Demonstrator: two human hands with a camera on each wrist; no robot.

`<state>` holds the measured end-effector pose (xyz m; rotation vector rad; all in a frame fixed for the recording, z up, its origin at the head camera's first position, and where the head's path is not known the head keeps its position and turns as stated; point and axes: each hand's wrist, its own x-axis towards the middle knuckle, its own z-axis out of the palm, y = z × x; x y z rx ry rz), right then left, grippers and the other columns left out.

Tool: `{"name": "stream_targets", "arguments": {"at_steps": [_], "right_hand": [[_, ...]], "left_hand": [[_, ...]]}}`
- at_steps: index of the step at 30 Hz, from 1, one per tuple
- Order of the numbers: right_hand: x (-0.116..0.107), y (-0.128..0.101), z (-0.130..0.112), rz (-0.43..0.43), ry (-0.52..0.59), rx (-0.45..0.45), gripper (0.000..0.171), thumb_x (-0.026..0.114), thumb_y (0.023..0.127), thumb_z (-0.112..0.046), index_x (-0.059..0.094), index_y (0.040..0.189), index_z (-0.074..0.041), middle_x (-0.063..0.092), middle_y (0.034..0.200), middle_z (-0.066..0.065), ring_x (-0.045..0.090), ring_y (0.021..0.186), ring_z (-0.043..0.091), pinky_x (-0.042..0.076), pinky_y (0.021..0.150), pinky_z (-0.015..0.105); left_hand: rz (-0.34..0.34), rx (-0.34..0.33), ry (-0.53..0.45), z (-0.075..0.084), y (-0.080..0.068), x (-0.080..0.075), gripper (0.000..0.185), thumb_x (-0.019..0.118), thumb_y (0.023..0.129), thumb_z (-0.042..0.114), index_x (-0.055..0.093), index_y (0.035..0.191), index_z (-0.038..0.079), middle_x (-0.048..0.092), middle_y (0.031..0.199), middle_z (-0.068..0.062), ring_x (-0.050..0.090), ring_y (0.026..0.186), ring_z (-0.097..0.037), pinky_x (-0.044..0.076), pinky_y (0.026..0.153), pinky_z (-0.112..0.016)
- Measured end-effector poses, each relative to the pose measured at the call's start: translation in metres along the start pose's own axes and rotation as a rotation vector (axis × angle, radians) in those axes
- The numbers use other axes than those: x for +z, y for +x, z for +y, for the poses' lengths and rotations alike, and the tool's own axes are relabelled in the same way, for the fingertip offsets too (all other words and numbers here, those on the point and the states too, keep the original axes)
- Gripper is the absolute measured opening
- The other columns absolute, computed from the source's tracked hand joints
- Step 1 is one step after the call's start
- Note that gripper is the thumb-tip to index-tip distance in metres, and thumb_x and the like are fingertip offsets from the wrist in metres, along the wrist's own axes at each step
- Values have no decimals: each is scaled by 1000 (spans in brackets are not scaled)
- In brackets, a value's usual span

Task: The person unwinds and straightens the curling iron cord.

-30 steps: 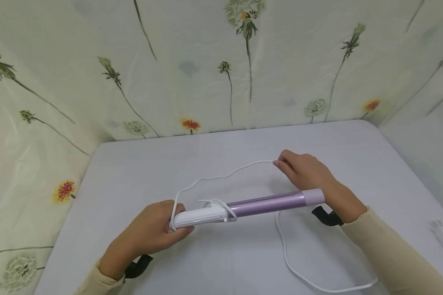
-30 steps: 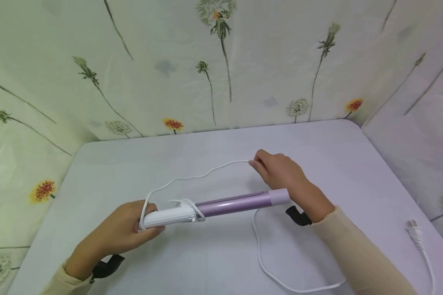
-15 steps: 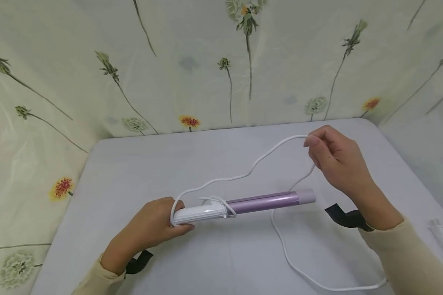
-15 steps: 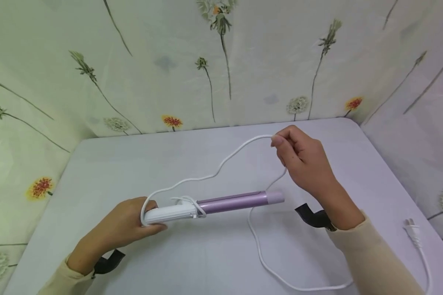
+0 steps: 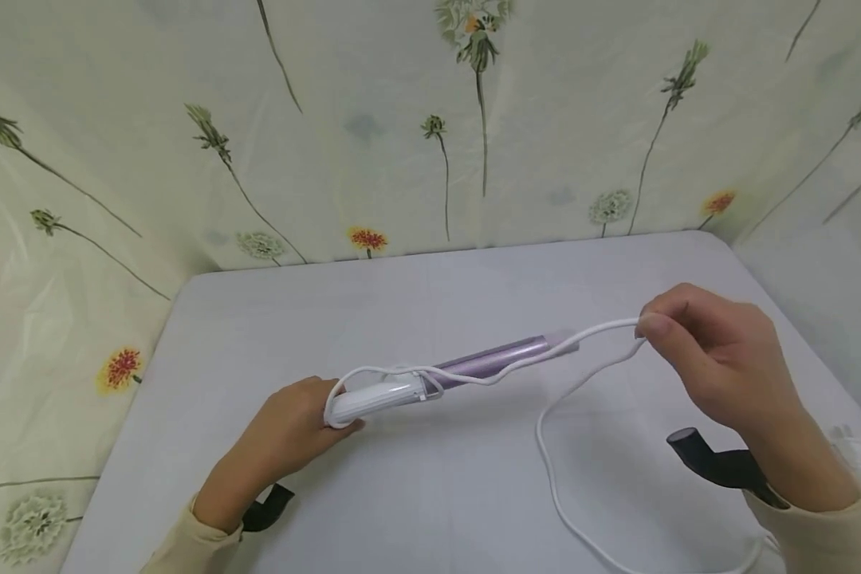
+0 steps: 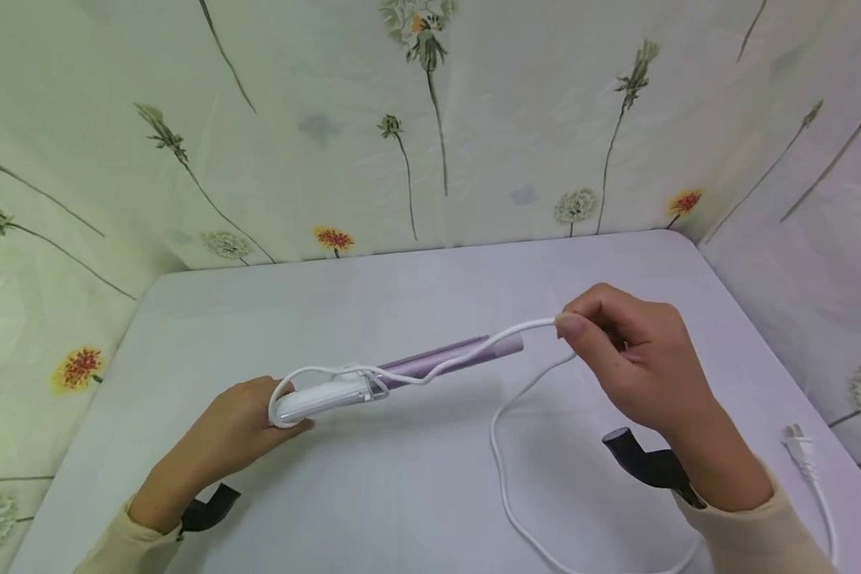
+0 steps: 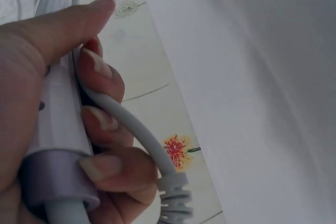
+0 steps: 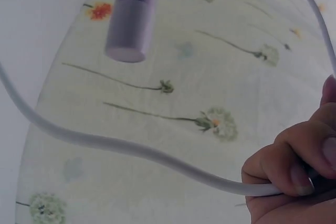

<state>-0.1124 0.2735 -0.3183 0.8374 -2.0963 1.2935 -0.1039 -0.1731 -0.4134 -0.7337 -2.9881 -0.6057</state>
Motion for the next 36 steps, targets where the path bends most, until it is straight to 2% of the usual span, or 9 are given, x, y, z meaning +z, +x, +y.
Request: {"name": "stream_targets", "arguments": {"at_steps": [4,7,9,12,15,18,25,33,36], "right_hand": [[-6,-6,4,-13,296,-40,12,62,91,16,64,82,10,59,74,2,46,66,6,30,53,19],[-10,-10,7,-30,409,-57,11,62,92,16,62,82,12,57,74,4,47,67,8,29,52,19],[-13,-13,10,-41,327,-8,13,62,90,19,64,82,8,57,73,3,46,66,7,29,52,20],[-19,-18,16,-112,18,143,24,67,89,15,68,83,-8,56,71,-5,44,62,6,32,52,23],[-23,-22,23,-281,-296,308,26,75,93,-1,68,84,-25,53,68,-12,42,59,6,33,53,25],[-24,-27,35,-466,-433,398,19,76,97,-19,65,85,-29,46,64,-14,41,59,6,33,55,27],[-16,-31,68,-721,-583,521,16,72,100,-29,67,91,-17,52,70,-10,47,66,11,39,60,33],[11,-35,89,-870,-581,537,3,69,96,-11,69,99,-9,65,90,1,61,83,24,51,74,47],[24,-28,81,-880,-503,514,18,67,98,-10,70,115,-4,69,103,5,65,96,28,52,85,53]], "left_hand": [[15,-68,-12,-7,2,-2,25,88,85,25,66,93,16,64,81,9,56,73,-12,48,64,-35],[35,-113,-8,-10,3,-4,27,89,85,24,65,91,13,61,76,6,51,68,-14,44,61,-34],[61,-131,-9,-11,3,-5,27,89,85,22,65,92,11,60,75,4,50,67,-16,43,60,-34],[110,-147,5,-13,2,-7,27,89,85,22,66,90,9,60,73,3,50,66,-16,42,58,-34],[159,-163,17,-14,1,-9,26,87,87,21,65,88,7,59,72,1,49,64,-18,42,57,-36],[185,-207,-10,-18,1,-9,26,85,88,21,66,91,5,62,74,-1,52,64,-19,44,58,-37],[182,-332,-207,-22,-2,-11,29,80,94,28,66,102,4,63,77,-3,54,64,-20,45,56,-36],[169,-305,-267,-8,0,-12,30,81,93,27,66,105,4,68,85,-6,58,68,-20,48,57,-35],[153,-287,-237,-3,2,-12,32,82,92,26,64,106,5,70,88,-6,59,68,-20,49,58,-35]]}}
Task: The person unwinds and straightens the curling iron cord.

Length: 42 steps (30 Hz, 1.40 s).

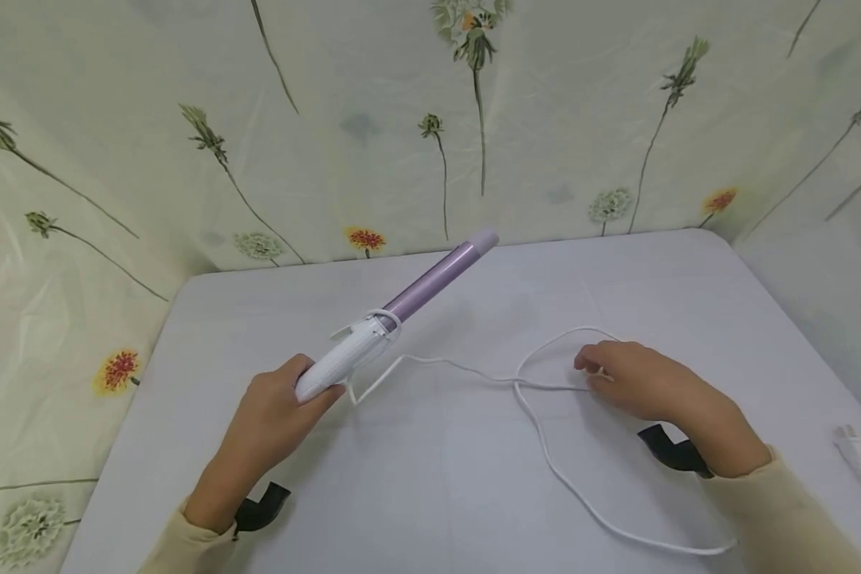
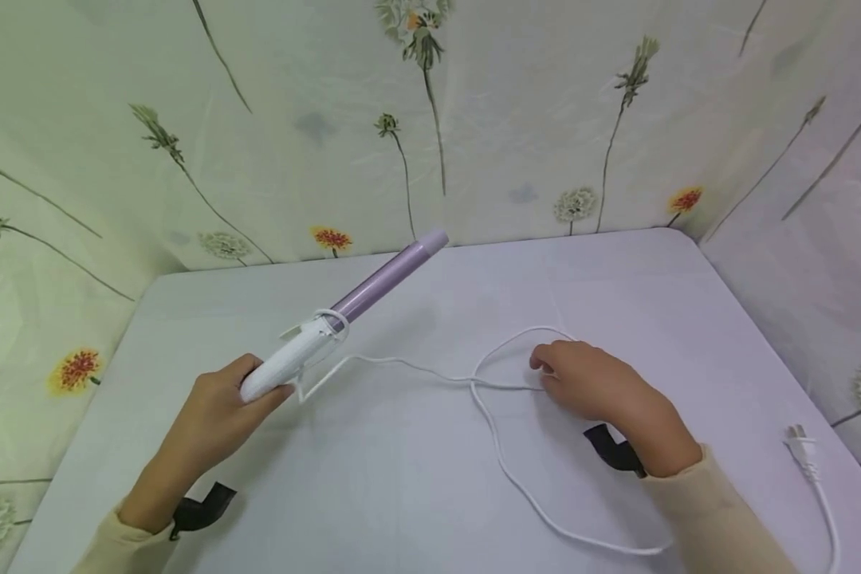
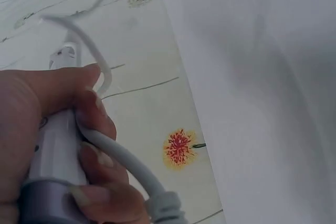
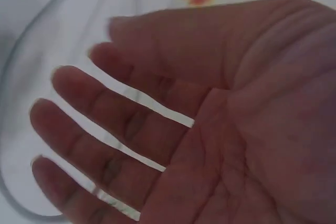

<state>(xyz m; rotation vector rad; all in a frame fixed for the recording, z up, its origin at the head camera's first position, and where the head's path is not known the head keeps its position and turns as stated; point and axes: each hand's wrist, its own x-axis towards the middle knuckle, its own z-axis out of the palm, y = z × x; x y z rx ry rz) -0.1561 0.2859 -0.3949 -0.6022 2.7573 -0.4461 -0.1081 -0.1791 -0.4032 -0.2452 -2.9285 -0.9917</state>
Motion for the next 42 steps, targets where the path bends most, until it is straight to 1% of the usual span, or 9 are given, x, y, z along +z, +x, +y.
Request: {"name": "stream_targets", "arguments": {"at_steps": [6,9,14,19,23,27,30,35,42], "right_hand": [[-6,13,-51,102,100,-99,29,64,105,-25,69,126,-6,71,108,0,66,96,21,54,84,48],[-3,23,-74,154,167,-162,38,58,108,-33,65,136,-8,69,127,4,64,116,25,51,98,51],[7,48,-109,146,345,-340,49,49,112,-38,49,155,-13,49,157,0,39,148,22,32,119,50],[20,71,-136,60,533,-474,29,49,112,-33,69,129,-19,69,119,-9,62,112,12,50,97,39],[26,78,-142,-72,596,-522,19,60,108,-30,75,101,-22,63,77,-9,55,72,11,46,66,30],[31,82,-143,-265,479,-524,11,70,101,-24,75,111,-20,59,72,-12,53,66,6,45,64,26],[37,84,-145,-318,298,-472,17,70,98,-19,73,114,-14,59,75,-12,55,69,5,48,69,27],[47,94,-135,-236,158,-301,17,62,100,-12,71,114,-10,61,85,-5,55,78,12,49,75,35],[35,113,-89,84,560,-255,10,56,99,-4,57,109,-4,66,83,3,56,66,15,47,58,30]], "left_hand": [[-4,34,55,6,-1,4,32,84,91,26,65,106,5,71,88,-5,60,70,-19,49,59,-34],[13,61,59,9,-2,4,32,85,90,25,65,105,6,72,89,-5,60,70,-19,49,60,-35],[51,119,55,16,-3,4,31,86,88,26,66,103,6,72,88,-3,61,70,-17,51,62,-36],[82,180,42,19,-5,4,31,88,87,25,66,100,8,70,84,0,59,67,-14,50,60,-33],[106,210,12,20,-5,2,28,88,86,22,66,98,8,69,82,2,57,65,-12,48,58,-32],[110,197,-40,22,-6,-1,27,88,86,21,65,96,11,67,80,3,56,64,-12,47,56,-31],[72,181,-101,24,-7,-2,27,88,87,22,64,97,13,66,80,4,57,63,-13,47,53,-30],[-32,206,-161,28,-7,-3,26,86,88,24,65,101,15,68,85,6,59,66,-11,50,55,-30],[-166,278,-133,26,-9,-3,25,87,88,24,67,102,19,69,88,12,59,69,-8,50,60,-29]]}}
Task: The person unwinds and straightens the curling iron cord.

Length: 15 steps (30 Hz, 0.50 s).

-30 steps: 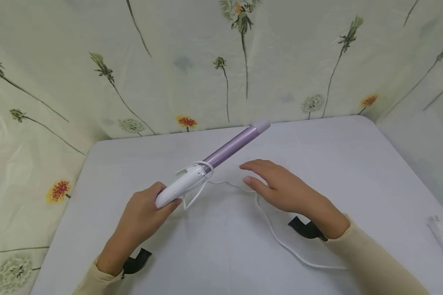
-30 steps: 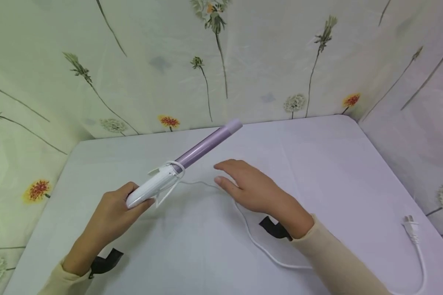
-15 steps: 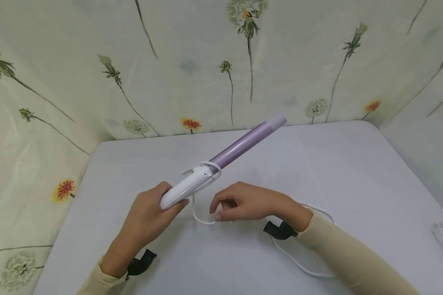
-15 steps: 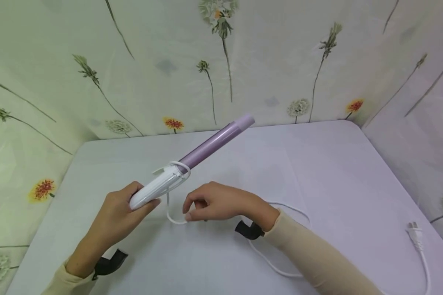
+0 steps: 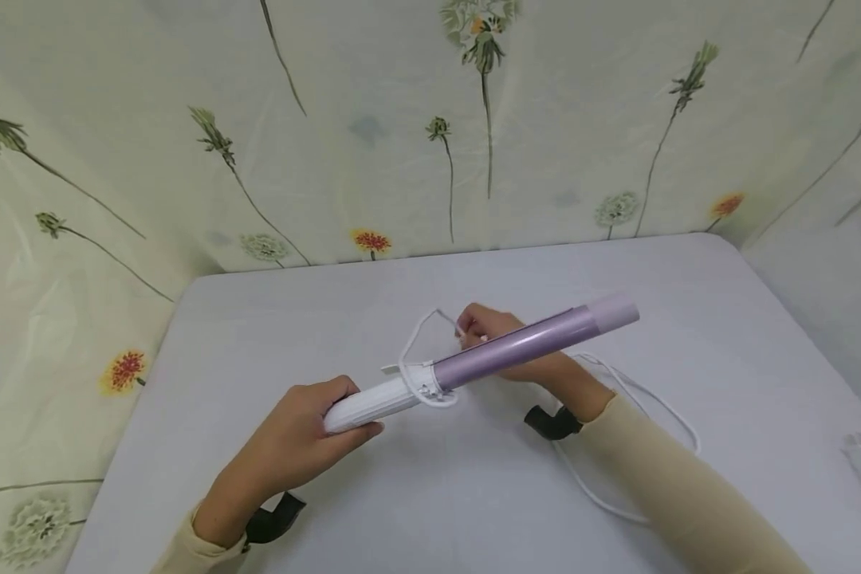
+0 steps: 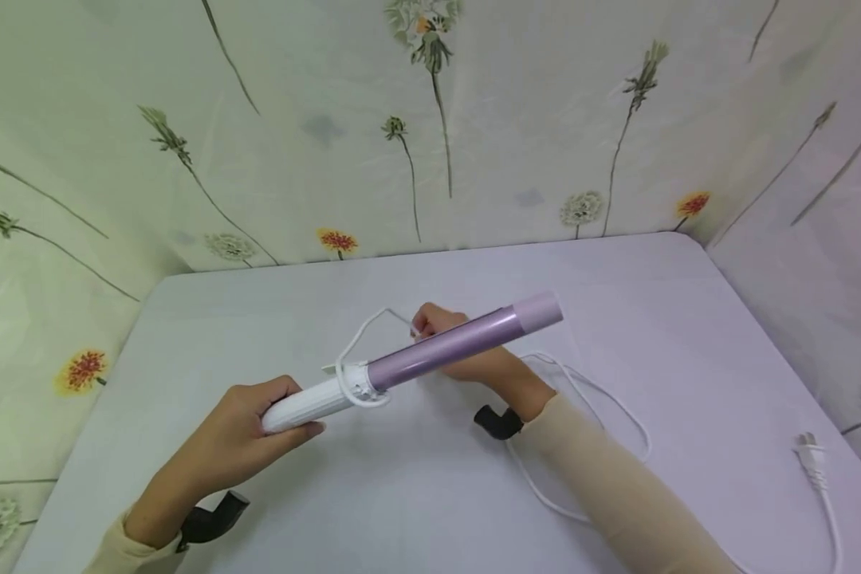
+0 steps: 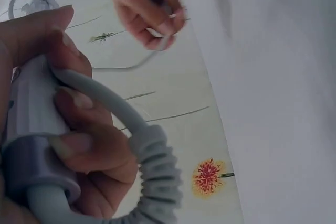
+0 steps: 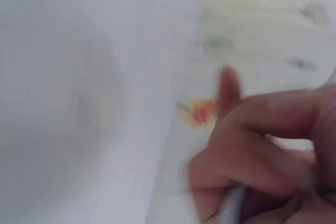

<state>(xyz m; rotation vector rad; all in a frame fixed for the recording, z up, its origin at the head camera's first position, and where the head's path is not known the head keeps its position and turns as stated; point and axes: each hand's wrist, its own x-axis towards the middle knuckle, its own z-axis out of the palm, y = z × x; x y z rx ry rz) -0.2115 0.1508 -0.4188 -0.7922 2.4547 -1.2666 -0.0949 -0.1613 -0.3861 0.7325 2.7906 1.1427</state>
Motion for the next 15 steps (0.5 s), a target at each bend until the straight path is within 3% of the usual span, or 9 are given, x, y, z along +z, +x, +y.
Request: {"name": "stream_targets", "arguments": {"at_steps": [4,8,12,15], "right_hand": [[-38,-5,-7,160,243,-14,9,52,106,-6,53,113,-1,66,83,11,49,54,14,41,49,26],[-75,-19,-17,288,413,-130,11,54,107,-2,53,116,4,62,84,16,38,48,15,32,44,25],[-103,-37,-24,364,506,-277,20,52,107,3,61,123,7,57,82,14,37,53,21,29,47,30],[-115,-47,-27,341,636,-407,31,42,106,9,65,126,10,54,82,12,36,59,23,28,54,33]], "left_hand": [[-24,17,26,-3,0,1,25,87,88,24,67,102,19,70,91,12,59,70,-7,50,62,-29],[-38,-6,44,-9,-2,1,24,87,88,24,67,102,19,69,90,12,59,70,-7,50,62,-28],[-47,-20,56,-15,-3,1,25,86,88,24,67,103,18,70,91,11,59,71,-7,50,63,-29],[-35,-16,62,-18,-3,1,25,87,87,23,68,103,18,69,91,11,59,70,-7,50,63,-29]]}}
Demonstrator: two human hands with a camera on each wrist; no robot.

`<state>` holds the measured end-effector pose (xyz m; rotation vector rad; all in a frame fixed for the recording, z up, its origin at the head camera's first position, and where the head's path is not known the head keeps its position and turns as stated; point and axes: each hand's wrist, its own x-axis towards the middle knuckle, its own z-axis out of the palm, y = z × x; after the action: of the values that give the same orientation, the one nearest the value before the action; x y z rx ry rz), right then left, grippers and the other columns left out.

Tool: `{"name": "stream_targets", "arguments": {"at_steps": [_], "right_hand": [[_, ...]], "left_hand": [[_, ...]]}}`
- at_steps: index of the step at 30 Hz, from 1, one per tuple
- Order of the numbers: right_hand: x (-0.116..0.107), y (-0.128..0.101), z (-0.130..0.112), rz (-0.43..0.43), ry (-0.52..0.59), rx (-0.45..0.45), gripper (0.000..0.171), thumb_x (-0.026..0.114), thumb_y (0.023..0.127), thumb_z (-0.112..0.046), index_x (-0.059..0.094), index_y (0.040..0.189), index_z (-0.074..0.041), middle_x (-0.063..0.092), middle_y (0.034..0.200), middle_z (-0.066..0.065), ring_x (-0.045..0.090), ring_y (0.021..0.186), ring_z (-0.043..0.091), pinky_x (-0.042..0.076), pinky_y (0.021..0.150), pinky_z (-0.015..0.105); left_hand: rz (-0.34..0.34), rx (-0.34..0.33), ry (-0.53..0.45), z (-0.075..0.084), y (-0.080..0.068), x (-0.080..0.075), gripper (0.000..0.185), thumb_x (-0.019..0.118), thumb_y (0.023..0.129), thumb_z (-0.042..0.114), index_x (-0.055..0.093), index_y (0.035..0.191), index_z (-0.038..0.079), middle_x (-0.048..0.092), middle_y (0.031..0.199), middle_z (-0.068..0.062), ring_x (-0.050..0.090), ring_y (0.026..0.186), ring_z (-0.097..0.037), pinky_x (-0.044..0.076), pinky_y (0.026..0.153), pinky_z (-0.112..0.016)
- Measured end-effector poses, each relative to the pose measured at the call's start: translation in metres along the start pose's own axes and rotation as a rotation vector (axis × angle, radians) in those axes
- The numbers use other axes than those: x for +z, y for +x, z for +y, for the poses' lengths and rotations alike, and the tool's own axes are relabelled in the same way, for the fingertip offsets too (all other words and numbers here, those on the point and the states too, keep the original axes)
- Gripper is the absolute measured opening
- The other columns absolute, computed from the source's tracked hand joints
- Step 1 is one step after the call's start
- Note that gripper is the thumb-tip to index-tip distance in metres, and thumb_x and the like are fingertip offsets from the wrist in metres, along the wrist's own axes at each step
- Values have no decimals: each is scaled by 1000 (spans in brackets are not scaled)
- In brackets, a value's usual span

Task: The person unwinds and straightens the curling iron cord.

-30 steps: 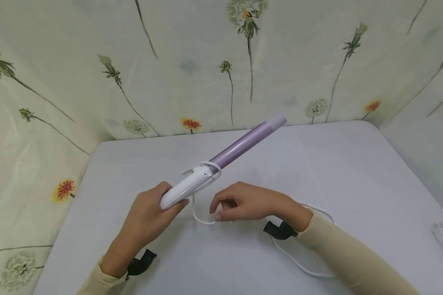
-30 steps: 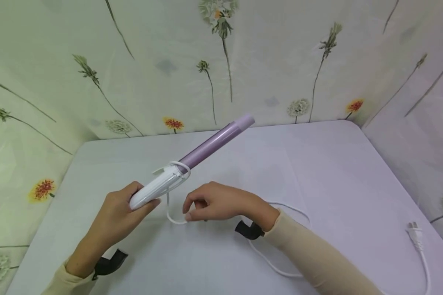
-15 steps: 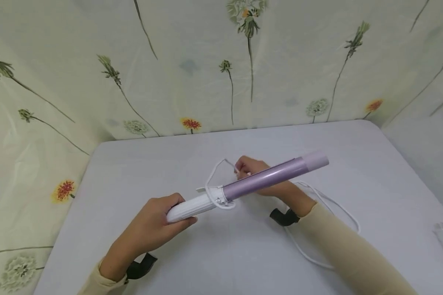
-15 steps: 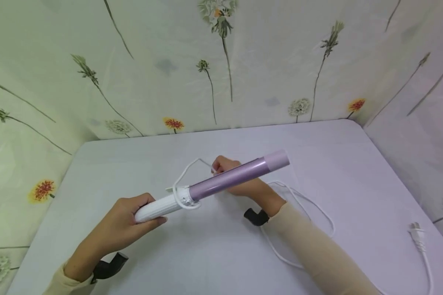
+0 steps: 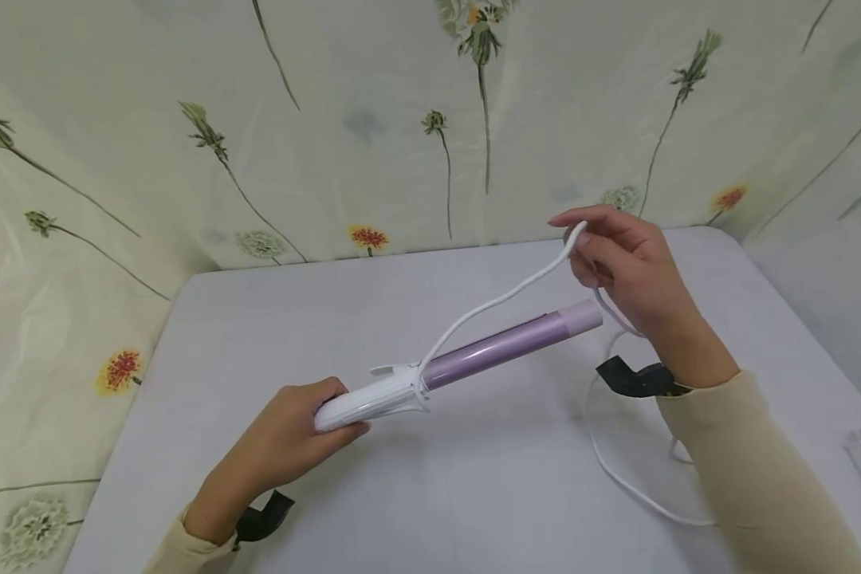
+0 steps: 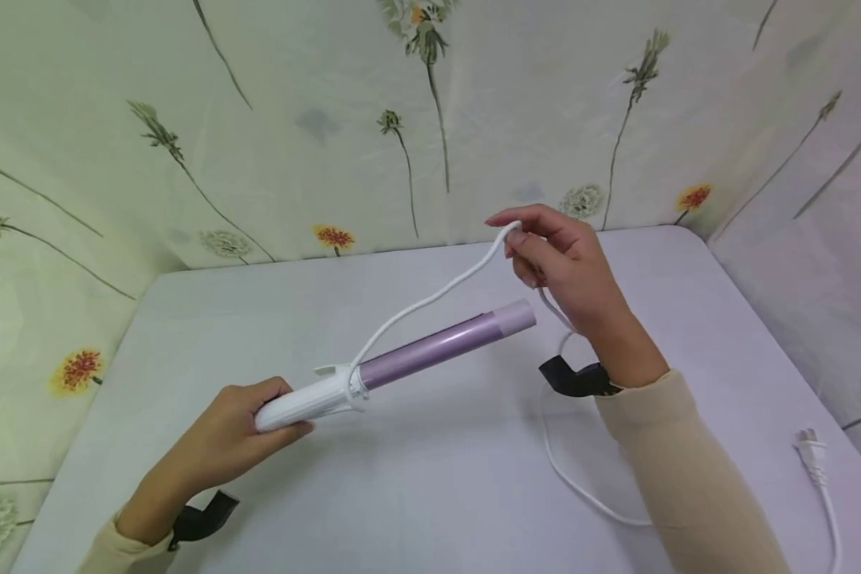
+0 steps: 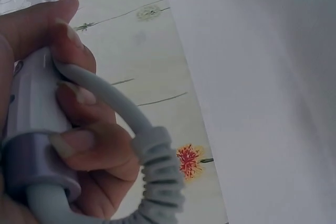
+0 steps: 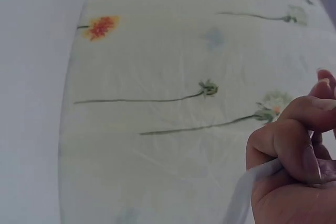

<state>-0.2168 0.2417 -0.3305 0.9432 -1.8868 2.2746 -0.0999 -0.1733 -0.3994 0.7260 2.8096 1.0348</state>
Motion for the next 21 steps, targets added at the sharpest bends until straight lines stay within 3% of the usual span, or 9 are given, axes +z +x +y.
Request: {"name": "stream_targets", "arguments": {"at_steps": [4,5,8,11,14,18,21], "right_hand": [[-5,-8,-9,-85,234,-118,36,35,104,10,66,120,18,58,88,14,36,67,25,27,59,33],[-6,-11,-10,-91,246,-143,35,36,104,9,67,115,19,61,90,15,39,69,25,28,60,33],[-8,-22,-15,-78,114,-184,30,42,105,7,69,97,17,58,82,12,43,75,23,30,62,32],[-10,-34,-19,-42,-112,-162,23,50,99,12,63,80,10,51,75,6,43,75,19,30,63,30],[-13,-45,-22,-57,-253,-141,25,55,93,19,59,75,3,45,71,3,41,70,15,28,60,29],[-17,-56,-25,-3,-247,-143,24,55,92,22,59,75,6,45,70,4,41,68,15,27,59,29],[-19,-62,-27,120,-225,-103,20,55,93,22,59,77,10,47,71,5,43,71,18,30,62,29]], "left_hand": [[17,-2,1,-4,1,0,25,87,88,23,68,103,17,69,89,12,58,69,-7,50,62,-29],[20,-9,-3,-6,1,0,25,87,88,23,68,103,17,68,88,12,58,69,-7,50,61,-29],[26,-44,-29,-10,1,-1,25,86,89,23,66,103,17,68,85,11,58,68,-10,50,60,-29],[26,-100,-69,-12,1,-3,25,85,90,25,65,102,16,67,84,9,59,69,-13,50,59,-30],[37,-149,-88,-13,2,-5,27,84,91,29,65,104,14,67,83,5,59,69,-16,50,57,-31],[74,-193,-79,-13,1,-9,30,83,91,30,65,107,11,67,86,0,59,70,-18,49,56,-32],[98,-213,-69,-14,-1,-11,31,83,92,29,65,108,9,67,88,-2,59,70,-18,49,56,-33]]}}
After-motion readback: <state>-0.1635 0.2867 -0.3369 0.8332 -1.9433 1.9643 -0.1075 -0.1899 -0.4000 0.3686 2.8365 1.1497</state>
